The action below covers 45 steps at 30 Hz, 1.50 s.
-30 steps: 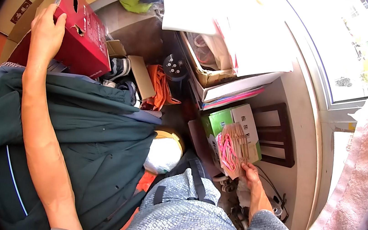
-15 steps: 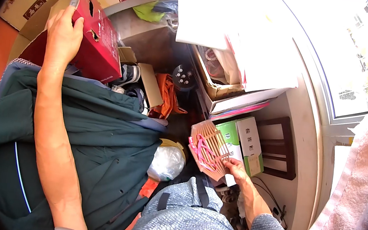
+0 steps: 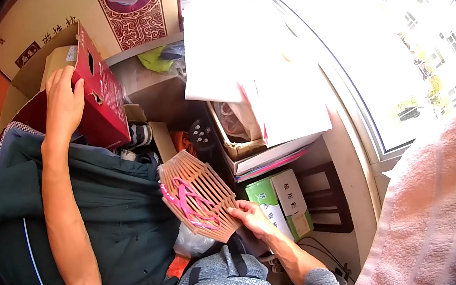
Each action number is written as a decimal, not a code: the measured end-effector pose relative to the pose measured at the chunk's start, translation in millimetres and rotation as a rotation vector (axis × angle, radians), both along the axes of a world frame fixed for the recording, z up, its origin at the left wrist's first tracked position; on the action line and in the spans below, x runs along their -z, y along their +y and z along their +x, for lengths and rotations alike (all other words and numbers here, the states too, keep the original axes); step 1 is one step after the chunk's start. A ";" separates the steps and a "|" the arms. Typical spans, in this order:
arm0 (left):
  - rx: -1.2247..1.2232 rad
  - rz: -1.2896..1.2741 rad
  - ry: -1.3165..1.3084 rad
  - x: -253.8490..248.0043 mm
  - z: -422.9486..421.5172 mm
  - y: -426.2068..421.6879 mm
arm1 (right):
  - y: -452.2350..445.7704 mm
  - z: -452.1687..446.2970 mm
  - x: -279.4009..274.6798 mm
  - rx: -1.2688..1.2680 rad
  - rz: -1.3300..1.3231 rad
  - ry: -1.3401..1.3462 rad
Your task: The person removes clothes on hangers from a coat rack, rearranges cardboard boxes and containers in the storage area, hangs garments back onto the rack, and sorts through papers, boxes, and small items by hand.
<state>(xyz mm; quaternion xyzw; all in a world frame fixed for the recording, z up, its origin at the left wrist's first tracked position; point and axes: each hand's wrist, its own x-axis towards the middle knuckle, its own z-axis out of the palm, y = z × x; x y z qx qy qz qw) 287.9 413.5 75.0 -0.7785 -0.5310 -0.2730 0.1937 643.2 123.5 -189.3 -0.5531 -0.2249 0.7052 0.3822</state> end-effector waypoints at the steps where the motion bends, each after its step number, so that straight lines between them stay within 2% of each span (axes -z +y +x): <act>1: -0.003 -0.015 0.004 -0.5 0.7 -0.4 | 3.2 4.1 -19.5 -0.036 0.016 0.000; 5: -0.021 -0.023 -0.014 3.4 -1.1 1.7 | 15.6 25.8 -106.7 -0.032 0.118 0.071; 7: -0.045 -0.046 -0.043 1.8 3.1 -0.6 | 24.8 42.3 -143.2 0.069 0.147 0.112; 12: -0.066 -0.035 -0.044 5.1 4.2 -2.5 | 81.7 88.1 -225.4 0.286 0.454 0.104; 14: -0.076 -0.059 -0.056 2.7 6.5 -4.2 | 122.3 109.6 -235.5 0.309 0.583 0.033; 17: -0.075 -0.069 -0.048 2.1 6.1 -4.1 | 189.1 132.5 -269.7 0.286 0.643 -0.135; 19: -0.072 -0.074 -0.046 1.7 6.5 -4.8 | 237.4 142.6 -289.2 0.321 0.591 -0.251; 21: -0.020 0.004 -0.050 4.3 5.2 -3.1 | 286.8 156.9 -295.7 0.297 0.589 -0.293; 23: -0.036 -0.026 -0.038 1.7 4.2 -2.5 | 322.7 164.9 -295.8 0.232 0.540 -0.395; 25: -0.046 -0.081 -0.024 2.1 0.3 -1.6 | 326.8 162.9 -301.0 0.385 0.397 -0.746; 26: -0.040 -0.040 -0.018 2.5 -3.0 1.5 | 328.6 175.1 -299.0 0.409 0.494 -0.928; 27: -0.040 -0.016 -0.014 6.7 -7.0 1.3 | 323.9 189.1 -290.1 0.410 0.580 -1.113; 29: -0.032 -0.031 0.045 2.7 -12.6 4.7 | 274.7 196.4 -272.6 0.531 0.996 -0.865; 31: -0.023 -0.078 0.033 -0.8 -13.1 8.8 | 197.8 185.6 -254.0 0.475 1.025 -0.683; 33: -0.049 -0.085 0.041 5.4 -26.4 22.8 | 123.4 177.2 -202.4 0.335 0.955 -0.674; 34: -0.057 -0.161 0.049 0.5 -25.8 21.2 | 94.0 168.1 -176.6 0.262 0.825 -0.562; 35: -0.046 -0.144 0.049 2.2 -29.7 23.7 | 69.6 161.4 -142.0 0.248 0.579 -0.552; 37: -0.046 -0.025 0.084 8.2 -35.3 28.5 | 37.9 164.2 -45.0 0.248 0.265 -0.526; 38: -0.035 -0.033 0.087 7.7 -34.1 28.9 | 25.3 172.4 10.0 0.269 0.178 -0.612; 39: -0.036 -0.088 0.072 4.8 -32.4 29.0 | 16.2 181.7 49.7 0.186 0.062 -0.877; 40: -0.042 -0.138 0.056 2.8 -32.7 28.8 | 1.0 197.7 105.7 0.103 0.143 -1.181; 41: -0.040 -0.136 0.060 3.2 -34.5 29.0 | -10.8 218.4 158.5 0.003 0.085 -1.358; 43: -0.044 -0.117 0.082 4.2 -39.3 30.5 | -4.6 227.5 164.4 -0.117 -0.245 -1.153; 45: -0.058 -0.106 0.081 4.6 -39.9 29.9 | -8.9 238.1 179.0 -0.098 -0.278 -1.064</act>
